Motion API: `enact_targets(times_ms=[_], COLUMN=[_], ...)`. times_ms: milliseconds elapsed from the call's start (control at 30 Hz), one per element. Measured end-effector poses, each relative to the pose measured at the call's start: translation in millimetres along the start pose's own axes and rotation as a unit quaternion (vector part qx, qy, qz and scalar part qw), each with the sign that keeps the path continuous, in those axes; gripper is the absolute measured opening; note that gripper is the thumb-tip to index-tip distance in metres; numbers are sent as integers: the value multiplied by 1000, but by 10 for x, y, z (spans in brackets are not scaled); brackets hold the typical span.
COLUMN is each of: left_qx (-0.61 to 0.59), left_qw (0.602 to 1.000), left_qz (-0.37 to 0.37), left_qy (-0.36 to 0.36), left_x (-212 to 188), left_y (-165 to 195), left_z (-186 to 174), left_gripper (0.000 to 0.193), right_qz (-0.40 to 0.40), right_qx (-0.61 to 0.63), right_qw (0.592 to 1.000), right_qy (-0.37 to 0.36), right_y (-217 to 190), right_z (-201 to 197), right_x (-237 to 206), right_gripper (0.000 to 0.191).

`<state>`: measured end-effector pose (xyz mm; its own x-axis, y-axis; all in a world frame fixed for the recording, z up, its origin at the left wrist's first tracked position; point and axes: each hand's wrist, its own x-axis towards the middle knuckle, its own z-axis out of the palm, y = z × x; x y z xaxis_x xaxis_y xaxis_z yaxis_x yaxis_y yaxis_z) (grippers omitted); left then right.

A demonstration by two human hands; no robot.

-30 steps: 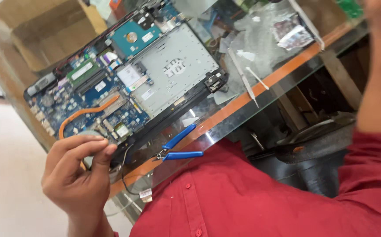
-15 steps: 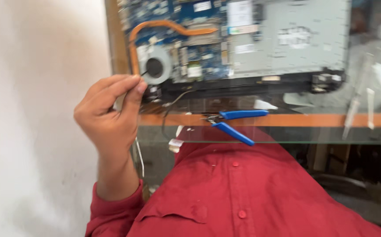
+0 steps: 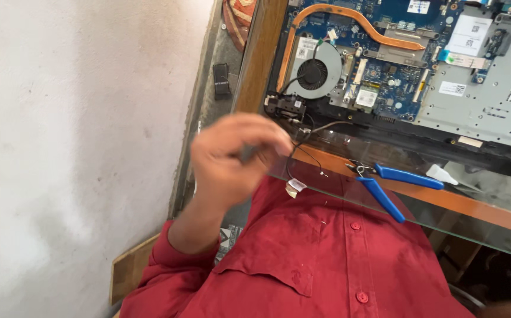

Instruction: The person uses a screwdriver and pliers to remove and install screws on a laptop cooling fan and its metal bracket. They handle the fan, bracket, and screws, then place the bracket back onto the motherboard.

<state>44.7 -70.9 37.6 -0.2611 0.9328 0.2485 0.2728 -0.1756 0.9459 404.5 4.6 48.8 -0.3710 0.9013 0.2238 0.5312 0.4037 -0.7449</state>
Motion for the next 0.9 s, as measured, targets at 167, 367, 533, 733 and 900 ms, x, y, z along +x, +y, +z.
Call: enact_targets(times_ms=[167, 367, 533, 733, 900], left_qx=[-159, -390, -448, -362, -278], left_qw=[972, 873, 817, 854, 894], left_qz=[14, -149, -245, -238, -204], left_qy=[-172, -251, -266, -288, -286], left_x=[-129, -223, -154, 73, 271], left_y=[-23, -316, -542, -603, -656], left_z=[-35, -242, -546, -835, -961], left_gripper=[16, 11, 7, 14, 17], right_qz=[-110, -248, -311, -309, -189], right_qx=[99, 85, -15, -120, -133], right_qw=[971, 949, 936, 937, 968], right_qy=[-187, -174, -164, -113, -99], right_y=[-522, -1058, -1216, -1348, -1438], right_z=[480, 1187, 1430, 1681, 1810], right_x=[212, 593, 681, 660, 700], right_gripper=[28, 28, 25, 20, 18])
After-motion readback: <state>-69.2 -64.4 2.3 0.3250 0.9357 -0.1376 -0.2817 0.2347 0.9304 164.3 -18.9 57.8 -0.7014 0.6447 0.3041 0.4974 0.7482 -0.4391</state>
